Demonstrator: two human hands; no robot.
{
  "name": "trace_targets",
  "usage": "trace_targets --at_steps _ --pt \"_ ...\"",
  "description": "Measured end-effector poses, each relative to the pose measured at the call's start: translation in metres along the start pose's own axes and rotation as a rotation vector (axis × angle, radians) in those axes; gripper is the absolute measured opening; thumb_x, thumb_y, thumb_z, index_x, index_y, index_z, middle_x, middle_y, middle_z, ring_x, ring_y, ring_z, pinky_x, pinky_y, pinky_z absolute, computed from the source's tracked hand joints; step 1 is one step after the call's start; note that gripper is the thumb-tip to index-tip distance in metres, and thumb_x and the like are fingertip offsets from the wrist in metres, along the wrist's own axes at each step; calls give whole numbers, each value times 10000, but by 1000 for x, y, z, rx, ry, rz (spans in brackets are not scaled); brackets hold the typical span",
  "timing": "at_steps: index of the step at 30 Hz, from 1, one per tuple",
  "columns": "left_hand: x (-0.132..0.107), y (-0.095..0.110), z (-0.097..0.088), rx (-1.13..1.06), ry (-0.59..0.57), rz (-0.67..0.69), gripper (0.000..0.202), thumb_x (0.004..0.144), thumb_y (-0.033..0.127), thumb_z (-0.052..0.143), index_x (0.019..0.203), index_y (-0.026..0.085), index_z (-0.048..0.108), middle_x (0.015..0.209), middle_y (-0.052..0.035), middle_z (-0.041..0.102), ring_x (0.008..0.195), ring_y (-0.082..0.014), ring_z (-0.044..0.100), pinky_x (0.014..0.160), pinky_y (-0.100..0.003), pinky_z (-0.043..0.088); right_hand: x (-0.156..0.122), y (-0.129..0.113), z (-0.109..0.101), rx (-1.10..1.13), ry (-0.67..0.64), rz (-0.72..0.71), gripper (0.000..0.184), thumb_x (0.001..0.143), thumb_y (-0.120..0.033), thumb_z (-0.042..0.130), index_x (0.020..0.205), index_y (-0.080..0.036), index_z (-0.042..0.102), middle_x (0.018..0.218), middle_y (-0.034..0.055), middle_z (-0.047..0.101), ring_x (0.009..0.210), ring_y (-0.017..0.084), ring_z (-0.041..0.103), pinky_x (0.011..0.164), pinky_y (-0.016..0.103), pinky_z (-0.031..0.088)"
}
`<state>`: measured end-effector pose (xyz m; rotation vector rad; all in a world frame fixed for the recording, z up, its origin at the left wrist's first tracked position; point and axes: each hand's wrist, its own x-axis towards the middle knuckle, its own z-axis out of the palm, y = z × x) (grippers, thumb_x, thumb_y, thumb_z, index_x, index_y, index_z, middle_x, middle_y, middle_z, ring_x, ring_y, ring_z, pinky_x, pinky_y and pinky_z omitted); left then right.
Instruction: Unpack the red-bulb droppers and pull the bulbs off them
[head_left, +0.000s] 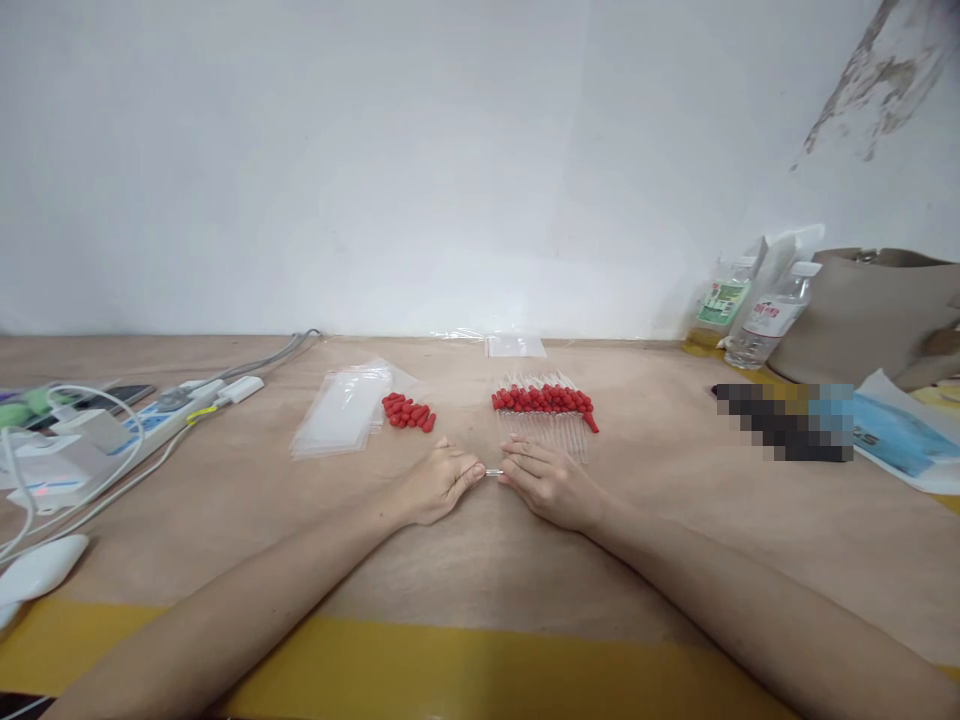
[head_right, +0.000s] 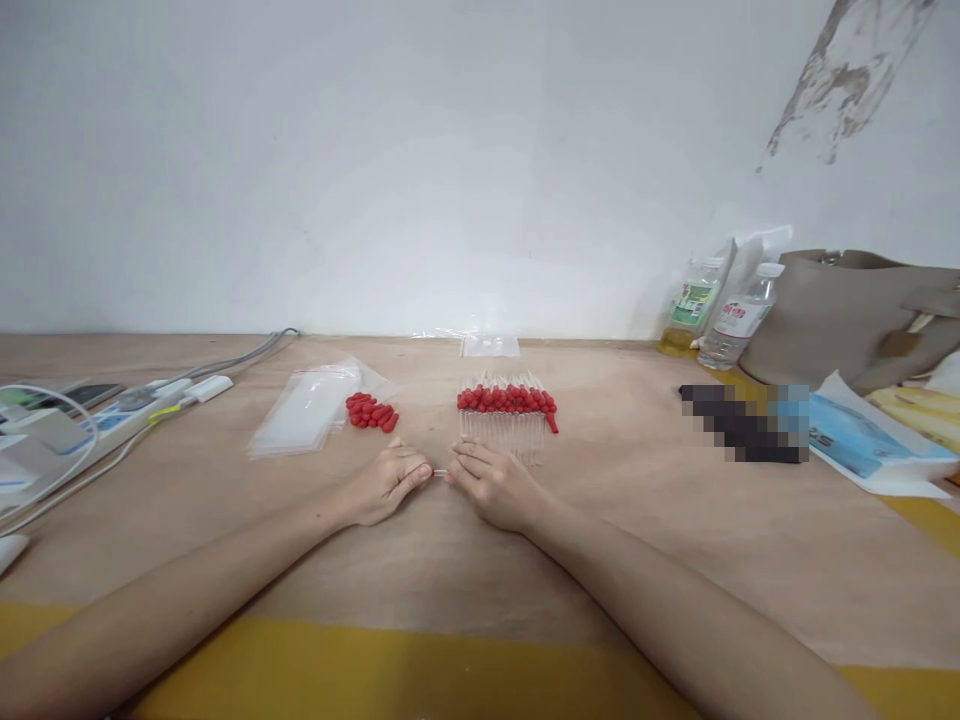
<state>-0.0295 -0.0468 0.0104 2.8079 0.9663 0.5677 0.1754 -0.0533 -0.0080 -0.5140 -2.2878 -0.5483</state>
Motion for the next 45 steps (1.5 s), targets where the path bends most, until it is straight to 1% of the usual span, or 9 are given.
trace_targets --at_steps 9,13,16,18,22,25,28,34,45 --pt "-6 -5 -2 -23 -8 -10 388 916 298 208 636 179 448 607 7 516 621 -131 479 728 -298 326 -7 9 -11 -54 71 -72 237 838 -79 397 861 -140 626 846 70 661 965 170 572 925 360 454" --pt "-10 -10 -5 -16 101 -150 388 910 321 199 641 183 443 588 6 476 591 -136 450 666 -287 342 -10 15 -16 -84 103 196 202 838 -152 450 813 -192 646 735 24 655 739 131 602 765 298 476" --pt "-7 -7 -16 -80 193 -238 339 901 335 227 748 180 487 699 -13 527 674 -147 488 655 -270 362 -10 13 -13 -84 4 398 191 840 -243 468 896 -213 649 660 6 607 559 90 535 555 213 419" --pt "-2 -8 -30 -133 262 -317 306 889 310 245 833 176 514 799 -26 562 756 -157 515 700 -274 377 -8 12 -9 -30 -65 467 241 853 -215 415 979 -200 620 702 22 583 590 99 526 543 208 403" --pt "4 -38 -62 -145 326 -448 295 831 261 288 948 161 539 834 -36 592 813 -178 543 758 -293 393 3 18 -1 34 -139 532 312 806 -103 368 1062 -149 540 854 63 579 742 138 536 649 240 413" --pt "6 -76 -81 -61 380 -562 327 779 260 378 1074 162 479 781 -21 590 720 -168 551 670 -275 405 18 25 5 -26 -187 553 213 811 -136 391 933 -149 565 818 55 593 745 148 534 641 250 378" --pt "8 -104 -90 -5 457 -669 271 734 287 469 976 166 496 674 4 579 635 -153 539 595 -249 396 32 28 16 -173 -241 486 195 826 -169 400 782 -156 590 740 53 589 701 154 514 636 277 327" --pt "13 -125 -81 30 387 -802 155 704 288 519 818 184 521 714 -5 635 639 -148 574 586 -232 403 34 22 34 -277 -299 427 195 810 -189 447 718 -145 613 759 88 602 761 179 479 686 333 255" --pt "4 -151 -60 90 310 -848 281 737 424 458 730 177 592 765 -57 670 740 -210 611 646 -263 422 37 8 24 -162 -350 511 462 779 -561 421 751 -155 641 836 91 589 843 210 438 730 364 237"
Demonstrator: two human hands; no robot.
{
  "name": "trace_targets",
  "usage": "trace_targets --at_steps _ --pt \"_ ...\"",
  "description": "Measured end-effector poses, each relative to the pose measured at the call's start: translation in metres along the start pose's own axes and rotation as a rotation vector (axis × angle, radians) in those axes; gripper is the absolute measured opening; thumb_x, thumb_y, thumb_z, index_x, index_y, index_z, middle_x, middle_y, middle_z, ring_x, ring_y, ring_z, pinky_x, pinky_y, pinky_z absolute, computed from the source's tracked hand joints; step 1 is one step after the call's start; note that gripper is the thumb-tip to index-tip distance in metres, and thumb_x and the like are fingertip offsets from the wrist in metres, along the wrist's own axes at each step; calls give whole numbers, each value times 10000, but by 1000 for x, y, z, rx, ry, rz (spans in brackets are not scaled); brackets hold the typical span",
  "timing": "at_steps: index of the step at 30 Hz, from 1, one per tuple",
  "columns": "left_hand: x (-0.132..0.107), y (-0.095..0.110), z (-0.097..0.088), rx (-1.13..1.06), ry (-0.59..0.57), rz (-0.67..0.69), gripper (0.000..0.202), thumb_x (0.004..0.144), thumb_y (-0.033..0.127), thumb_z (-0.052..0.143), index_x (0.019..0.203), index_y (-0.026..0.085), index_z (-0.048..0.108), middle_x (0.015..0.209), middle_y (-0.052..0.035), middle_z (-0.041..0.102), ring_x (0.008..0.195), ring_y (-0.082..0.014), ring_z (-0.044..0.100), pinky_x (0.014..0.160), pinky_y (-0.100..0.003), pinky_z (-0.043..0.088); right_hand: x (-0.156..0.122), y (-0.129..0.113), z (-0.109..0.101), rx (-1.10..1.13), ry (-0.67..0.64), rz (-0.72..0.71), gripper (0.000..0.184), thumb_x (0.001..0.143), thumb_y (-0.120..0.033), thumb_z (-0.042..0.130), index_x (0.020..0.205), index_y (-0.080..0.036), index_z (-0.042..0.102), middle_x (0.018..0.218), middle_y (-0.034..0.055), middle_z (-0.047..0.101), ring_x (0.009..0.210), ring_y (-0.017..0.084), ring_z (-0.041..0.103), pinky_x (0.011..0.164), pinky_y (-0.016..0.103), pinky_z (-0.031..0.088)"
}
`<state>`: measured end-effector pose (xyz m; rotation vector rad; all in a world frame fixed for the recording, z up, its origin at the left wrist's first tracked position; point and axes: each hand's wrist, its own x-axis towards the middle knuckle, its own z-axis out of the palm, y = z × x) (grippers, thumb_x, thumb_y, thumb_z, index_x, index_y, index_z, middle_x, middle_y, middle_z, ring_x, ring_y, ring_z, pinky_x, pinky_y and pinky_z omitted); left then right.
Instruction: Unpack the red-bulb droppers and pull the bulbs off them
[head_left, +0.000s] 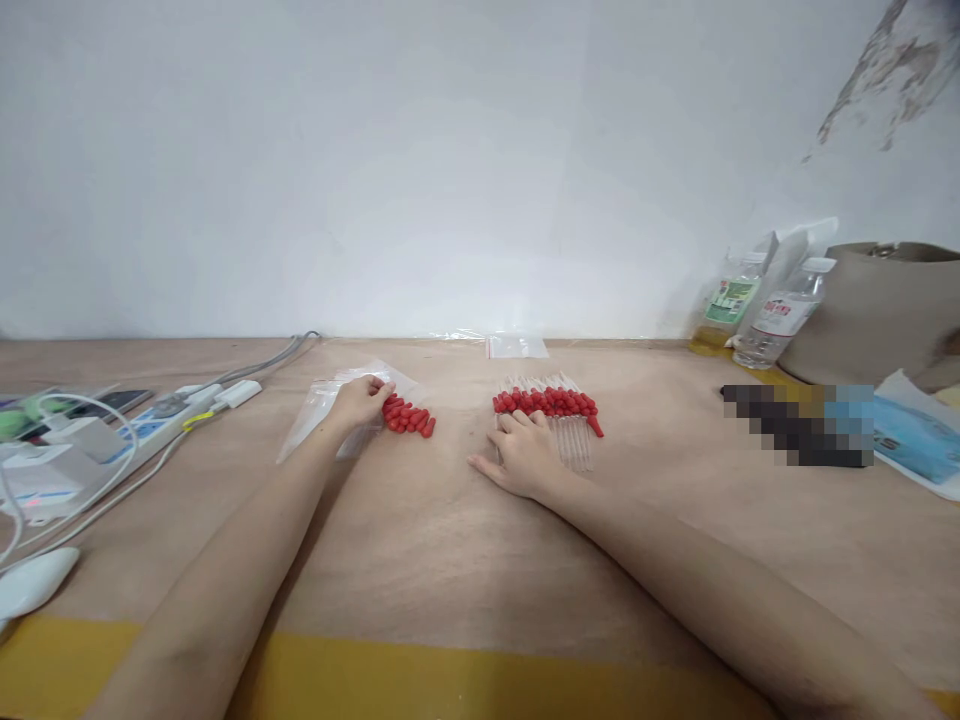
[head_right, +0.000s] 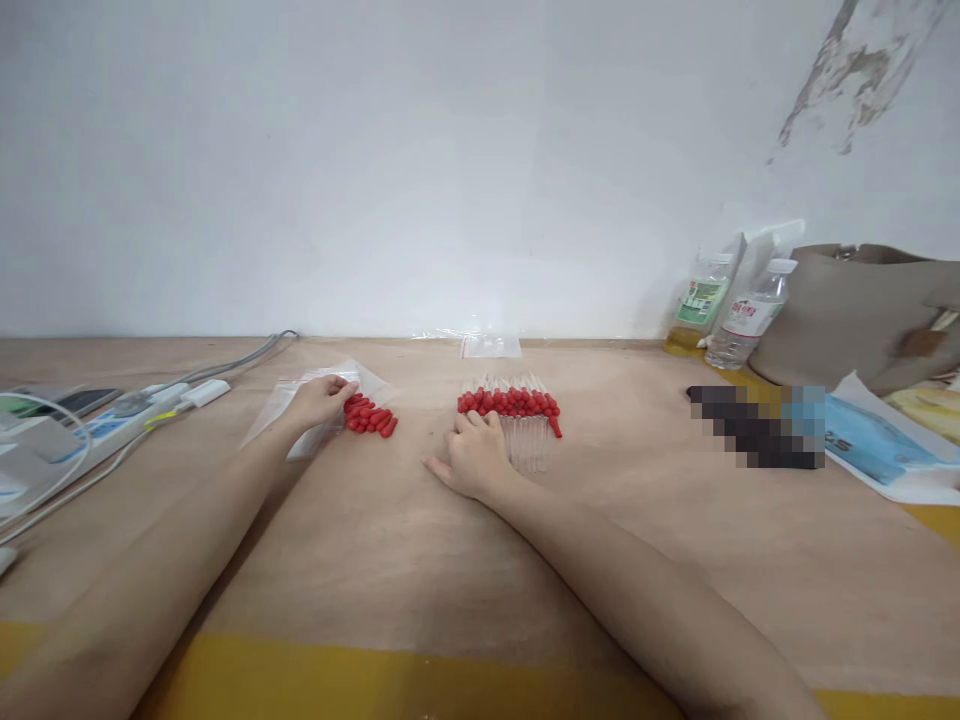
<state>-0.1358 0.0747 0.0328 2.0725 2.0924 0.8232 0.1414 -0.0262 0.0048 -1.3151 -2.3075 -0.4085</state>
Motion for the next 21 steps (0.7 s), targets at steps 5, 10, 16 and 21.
trace_targets --at_steps 5,10,16,21 --pt "0 7 -7 -20 82 39 346 794 399 360 805 153 602 853 -78 665 787 -198 594 666 -256 415 -1 0 -1 17 25 -7 474 782 -568 415 769 -152 643 832 90 576 834 199 433 730 356 234" --pt "-12 43 -5 -43 169 159 297 781 380 403 835 169 605 832 -44 653 708 -173 571 669 -262 412 -14 7 -11 65 74 -83 373 798 -484 456 762 -163 642 778 64 571 793 173 438 720 335 227" --pt "-38 104 32 -105 -63 443 167 714 329 525 729 180 598 775 -32 626 728 -177 561 705 -277 427 -47 23 -22 158 122 -160 269 819 -367 471 714 -184 638 683 24 555 697 130 437 697 309 225" --pt "-36 131 58 -210 -108 546 278 681 408 589 823 169 575 855 -56 593 784 -193 552 705 -299 434 -54 28 -16 227 188 -75 235 826 -319 471 729 -192 644 670 12 567 677 118 456 699 307 226"
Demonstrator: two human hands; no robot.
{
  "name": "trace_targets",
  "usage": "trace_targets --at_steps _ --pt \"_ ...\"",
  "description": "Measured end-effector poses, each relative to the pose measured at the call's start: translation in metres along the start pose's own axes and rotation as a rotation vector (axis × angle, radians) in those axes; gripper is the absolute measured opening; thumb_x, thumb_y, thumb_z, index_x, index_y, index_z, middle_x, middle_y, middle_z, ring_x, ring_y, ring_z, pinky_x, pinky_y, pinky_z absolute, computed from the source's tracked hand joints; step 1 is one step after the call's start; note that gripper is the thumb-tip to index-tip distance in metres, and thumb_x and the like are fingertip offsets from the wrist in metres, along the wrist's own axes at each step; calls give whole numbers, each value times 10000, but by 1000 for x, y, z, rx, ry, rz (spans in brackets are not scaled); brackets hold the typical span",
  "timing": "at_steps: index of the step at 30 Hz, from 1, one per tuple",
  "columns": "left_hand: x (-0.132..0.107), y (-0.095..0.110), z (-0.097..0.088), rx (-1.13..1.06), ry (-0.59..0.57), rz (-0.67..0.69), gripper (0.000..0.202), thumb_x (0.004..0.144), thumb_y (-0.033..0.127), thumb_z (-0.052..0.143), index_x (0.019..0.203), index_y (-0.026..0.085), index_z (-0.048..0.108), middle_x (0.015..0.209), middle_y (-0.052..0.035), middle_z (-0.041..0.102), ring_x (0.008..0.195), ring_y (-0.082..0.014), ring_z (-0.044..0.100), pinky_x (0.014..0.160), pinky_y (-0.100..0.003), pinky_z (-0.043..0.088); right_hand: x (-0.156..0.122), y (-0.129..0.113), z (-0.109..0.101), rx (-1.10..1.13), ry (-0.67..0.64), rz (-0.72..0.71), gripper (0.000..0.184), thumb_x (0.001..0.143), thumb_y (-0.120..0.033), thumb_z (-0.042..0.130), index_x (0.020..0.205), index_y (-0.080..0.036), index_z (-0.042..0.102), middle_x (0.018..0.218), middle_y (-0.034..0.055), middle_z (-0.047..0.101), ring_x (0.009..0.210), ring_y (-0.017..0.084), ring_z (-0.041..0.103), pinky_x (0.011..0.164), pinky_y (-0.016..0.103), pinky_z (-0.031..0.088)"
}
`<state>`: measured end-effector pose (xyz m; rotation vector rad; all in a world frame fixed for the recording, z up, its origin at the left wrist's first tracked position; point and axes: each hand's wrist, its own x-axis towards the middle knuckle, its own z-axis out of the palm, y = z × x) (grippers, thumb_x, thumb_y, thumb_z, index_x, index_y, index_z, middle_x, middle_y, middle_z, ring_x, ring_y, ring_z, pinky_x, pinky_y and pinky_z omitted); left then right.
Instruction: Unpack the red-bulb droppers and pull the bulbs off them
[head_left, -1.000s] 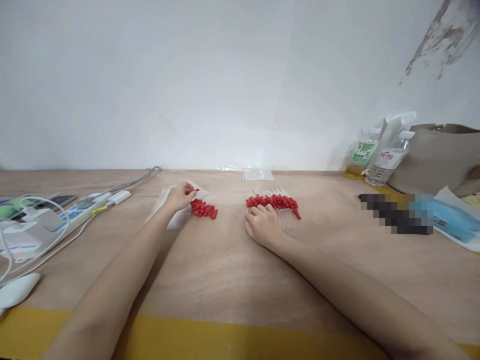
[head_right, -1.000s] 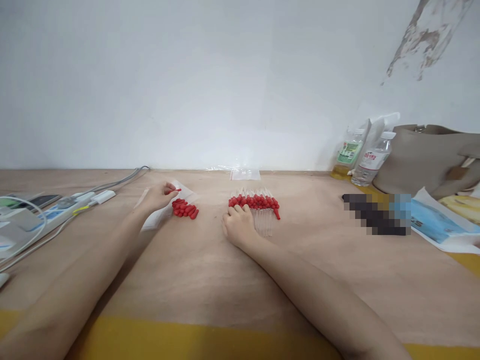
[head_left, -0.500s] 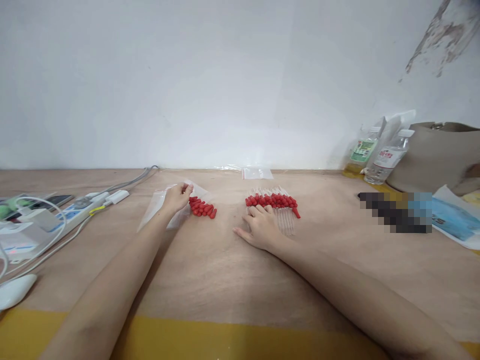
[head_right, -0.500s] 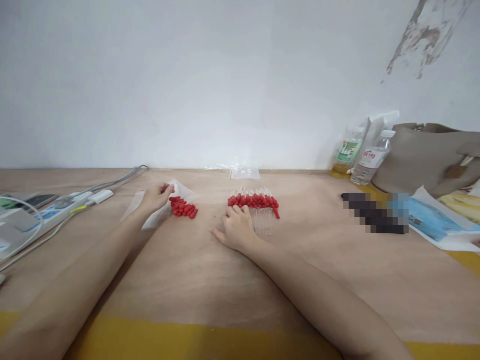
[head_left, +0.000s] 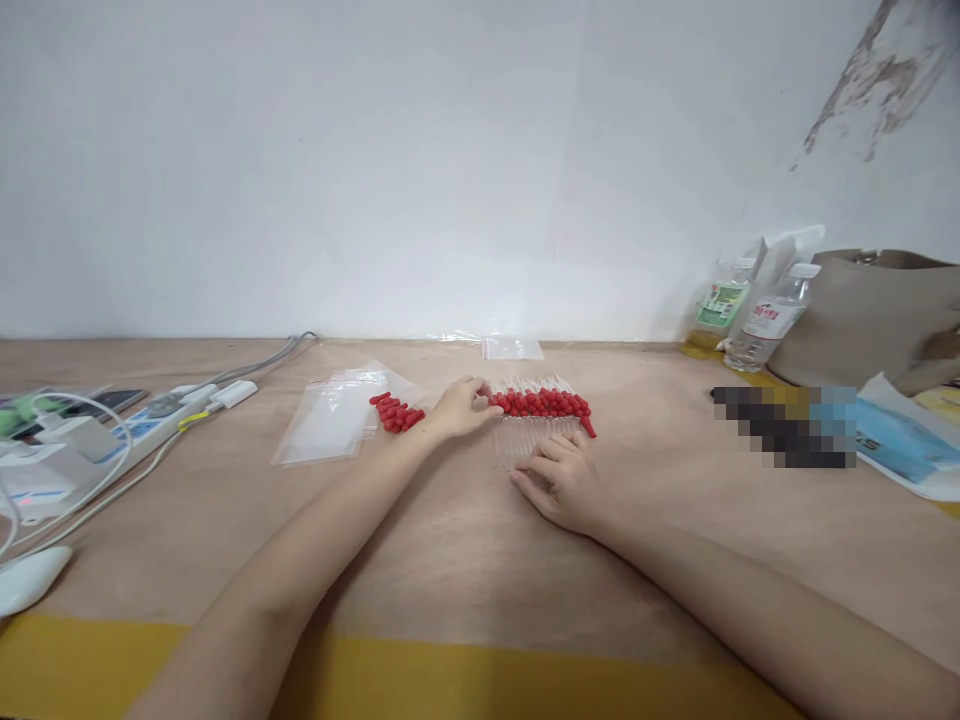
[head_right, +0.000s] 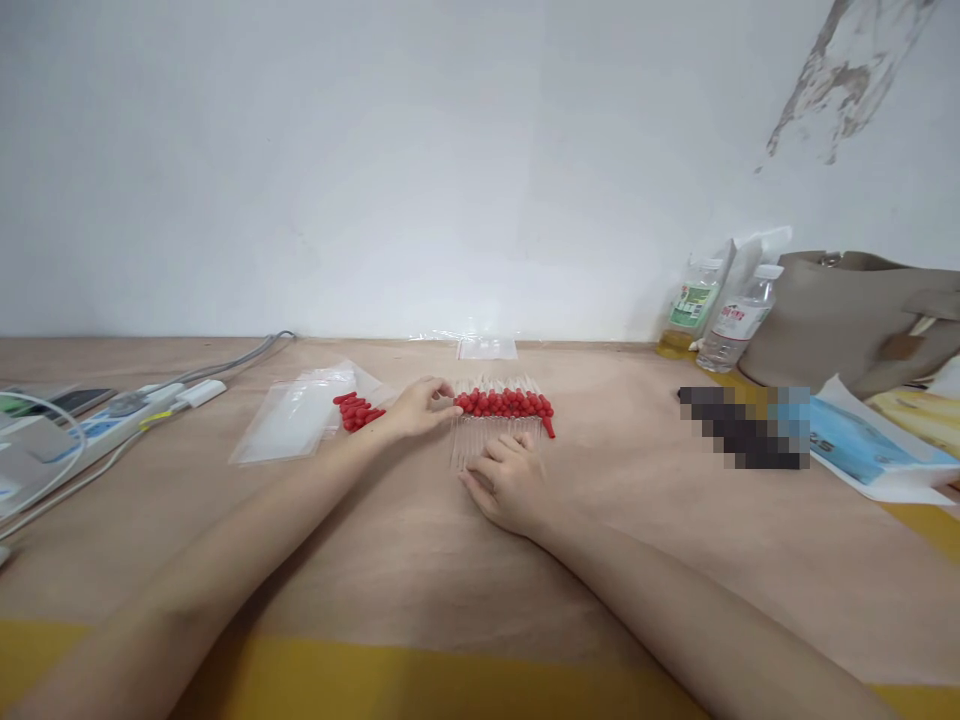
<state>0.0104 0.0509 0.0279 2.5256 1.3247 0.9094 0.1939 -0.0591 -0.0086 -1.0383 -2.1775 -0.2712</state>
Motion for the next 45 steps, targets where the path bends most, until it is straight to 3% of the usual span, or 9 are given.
trace_targets --at_steps 4,12,18,23,28,32,36,42,45 --pt "11 6 12 -66 21 -5 262 684 406 597 792 171 559 757 -34 590 697 -169 548 640 -281 428 1 1 2 4 -6 -7 243 827 -305 467 708 -188 644 659 13 564 664 114 457 687 305 225" --pt "15 15 22 -139 144 -183 107 732 281 540 783 186 542 605 -2 598 593 -152 562 609 -266 404 0 0 0 3 -5 -9 240 827 -286 463 694 -185 636 661 12 561 660 114 452 690 307 228" --pt "7 9 17 -197 299 -381 174 788 295 459 887 156 491 695 -49 625 659 -165 603 611 -275 434 0 2 -1 -2 40 34 190 814 -259 473 744 -189 635 686 18 565 681 123 477 693 306 262" --pt "-48 4 -5 -375 234 -174 252 744 328 552 922 166 476 820 -45 618 692 -140 611 637 -257 476 3 4 -4 37 178 134 243 793 -280 488 978 -153 581 949 95 573 909 195 509 807 346 367" --pt "-96 5 -21 -334 60 14 192 782 292 532 930 175 498 877 -49 619 745 -142 618 670 -271 501 8 3 -3 31 115 -40 516 810 -356 467 1276 -152 382 1266 128 446 1197 242 369 988 427 317" --pt "-104 8 -18 -237 77 112 165 789 265 536 931 183 517 828 -36 641 736 -143 619 668 -266 499 9 1 0 8 20 -123 398 833 -335 456 1202 -187 486 1195 86 537 1216 223 367 1040 474 232" --pt "-104 14 -17 -155 119 181 156 795 252 529 940 195 525 816 -29 651 735 -145 618 677 -262 489 8 2 6 74 -8 -155 252 845 -266 458 1044 -202 600 1061 60 622 1181 205 420 1032 476 251" --pt "-102 30 -16 -99 66 254 253 809 294 507 1041 198 529 1041 -78 575 940 -178 557 812 -305 450 8 1 15 236 -1 -185 239 847 -199 443 1032 -185 594 1006 66 643 1168 185 438 1025 455 286" --pt "-99 33 -12 -49 18 305 198 852 310 444 968 198 558 962 -67 576 857 -158 552 770 -289 446 9 -3 13 284 -23 -186 233 853 -188 422 1016 -188 589 989 59 647 1159 178 449 1019 447 301"
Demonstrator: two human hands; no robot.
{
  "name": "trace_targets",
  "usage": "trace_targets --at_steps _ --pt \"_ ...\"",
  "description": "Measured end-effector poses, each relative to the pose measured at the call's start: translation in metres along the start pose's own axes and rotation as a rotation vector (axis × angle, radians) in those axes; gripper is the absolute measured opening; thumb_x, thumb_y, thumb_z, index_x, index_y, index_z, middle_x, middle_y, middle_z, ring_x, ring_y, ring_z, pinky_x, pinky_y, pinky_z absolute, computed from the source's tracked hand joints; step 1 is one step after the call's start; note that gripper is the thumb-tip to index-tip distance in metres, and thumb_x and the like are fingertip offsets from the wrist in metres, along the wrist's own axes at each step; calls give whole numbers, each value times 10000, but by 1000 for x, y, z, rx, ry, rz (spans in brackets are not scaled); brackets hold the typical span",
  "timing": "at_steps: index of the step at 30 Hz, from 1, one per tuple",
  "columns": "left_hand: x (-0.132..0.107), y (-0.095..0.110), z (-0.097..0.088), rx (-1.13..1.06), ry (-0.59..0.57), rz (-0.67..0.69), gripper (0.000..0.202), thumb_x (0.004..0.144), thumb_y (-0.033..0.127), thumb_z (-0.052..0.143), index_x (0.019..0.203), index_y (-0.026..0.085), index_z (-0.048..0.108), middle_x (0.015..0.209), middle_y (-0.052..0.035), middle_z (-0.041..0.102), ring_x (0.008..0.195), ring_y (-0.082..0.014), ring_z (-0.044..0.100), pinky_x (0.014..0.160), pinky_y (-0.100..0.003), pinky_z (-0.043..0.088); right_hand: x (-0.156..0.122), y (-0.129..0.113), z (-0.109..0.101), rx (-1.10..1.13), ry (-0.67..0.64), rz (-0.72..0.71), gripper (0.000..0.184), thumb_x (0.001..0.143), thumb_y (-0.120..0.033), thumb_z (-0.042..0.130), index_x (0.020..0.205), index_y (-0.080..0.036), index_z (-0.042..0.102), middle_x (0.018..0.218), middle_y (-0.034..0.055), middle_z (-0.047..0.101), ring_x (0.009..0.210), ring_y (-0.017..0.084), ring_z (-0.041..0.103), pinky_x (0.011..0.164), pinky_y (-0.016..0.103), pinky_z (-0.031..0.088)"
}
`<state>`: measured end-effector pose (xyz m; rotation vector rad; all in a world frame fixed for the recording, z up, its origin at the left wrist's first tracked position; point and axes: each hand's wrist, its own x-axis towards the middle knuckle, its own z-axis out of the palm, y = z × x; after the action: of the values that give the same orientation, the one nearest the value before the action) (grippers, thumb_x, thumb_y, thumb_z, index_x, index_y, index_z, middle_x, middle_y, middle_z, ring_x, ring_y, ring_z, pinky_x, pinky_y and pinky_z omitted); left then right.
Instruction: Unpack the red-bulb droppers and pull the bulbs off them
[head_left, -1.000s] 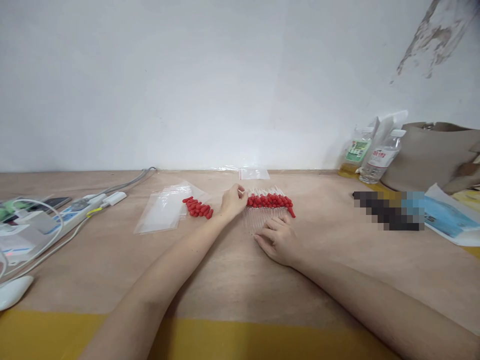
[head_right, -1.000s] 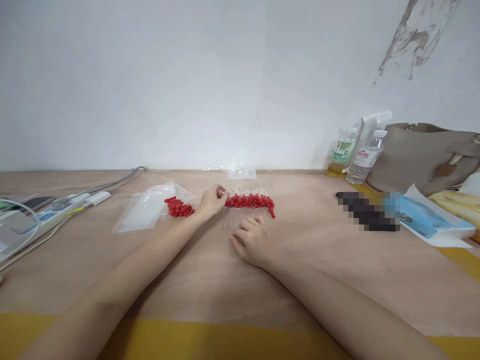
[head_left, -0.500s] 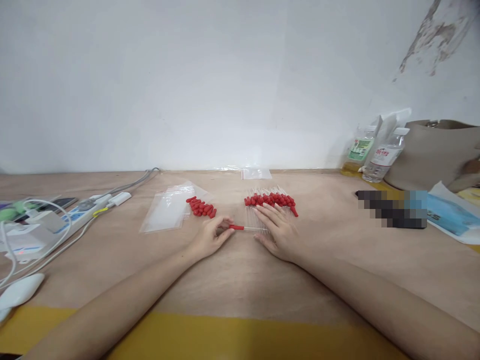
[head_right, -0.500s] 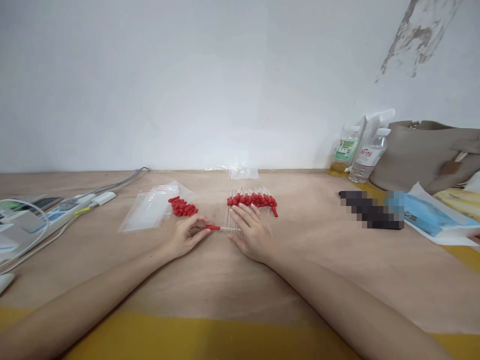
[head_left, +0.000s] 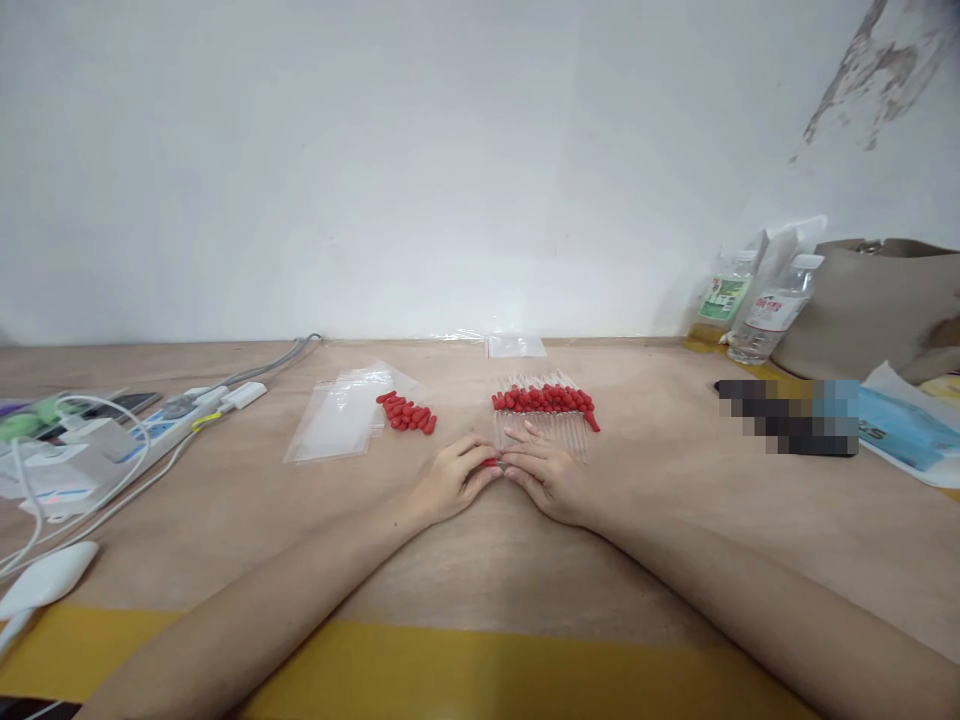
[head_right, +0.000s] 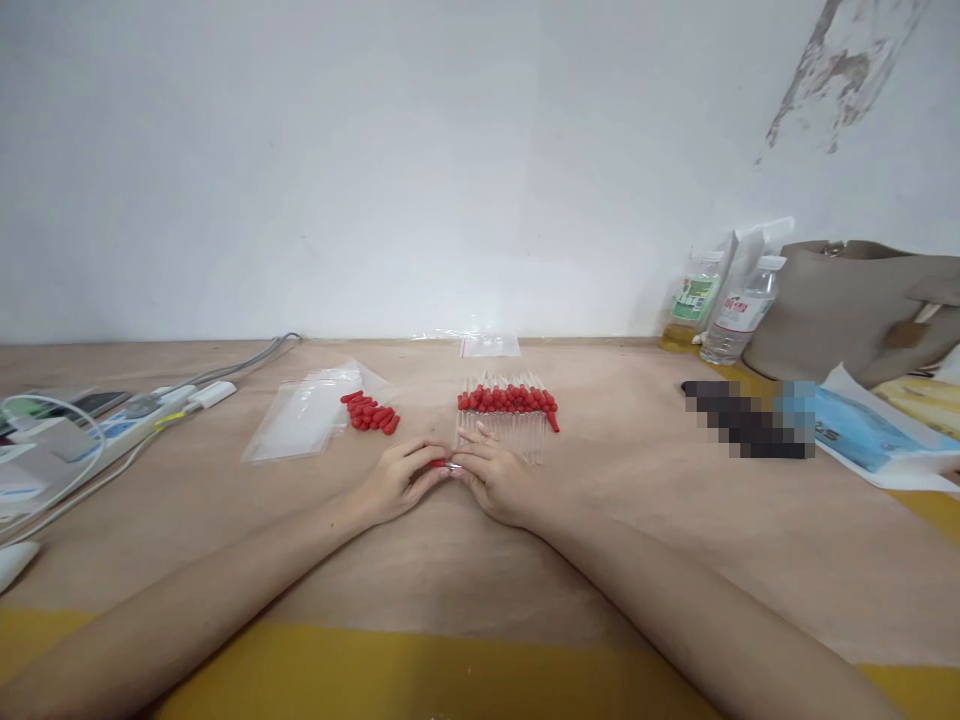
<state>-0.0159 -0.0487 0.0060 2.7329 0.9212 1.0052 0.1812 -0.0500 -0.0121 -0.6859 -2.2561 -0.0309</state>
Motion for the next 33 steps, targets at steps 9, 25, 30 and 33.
trace_targets --at_steps 9,25,30,33 --pt "4 7 -11 200 -176 105 293 893 293 335 711 175 531 730 -35 544 741 -159 469 721 -312 335 -1 -4 -5 12 -58 -74 210 874 -169 367 904 -182 574 829 36 657 1003 141 569 1012 388 344" --pt "-9 6 -20 133 -308 11 299 905 281 269 687 168 440 699 -17 498 719 -152 437 719 -308 324 -16 3 -12 -117 40 -238 248 831 -87 420 1021 -145 569 1032 87 627 1091 164 502 992 400 366" --pt "-10 -10 -47 188 -137 -222 348 904 311 221 673 169 439 661 -17 477 648 -155 437 666 -304 354 -19 15 -26 -199 141 41 204 817 -179 487 969 -190 623 723 38 615 761 158 573 733 325 456" --pt "0 -30 -71 152 -15 -321 344 894 303 211 821 170 519 807 -37 548 774 -169 499 741 -302 385 -15 13 -26 -271 86 154 236 821 -200 461 983 -211 632 642 22 568 643 147 526 641 297 410"
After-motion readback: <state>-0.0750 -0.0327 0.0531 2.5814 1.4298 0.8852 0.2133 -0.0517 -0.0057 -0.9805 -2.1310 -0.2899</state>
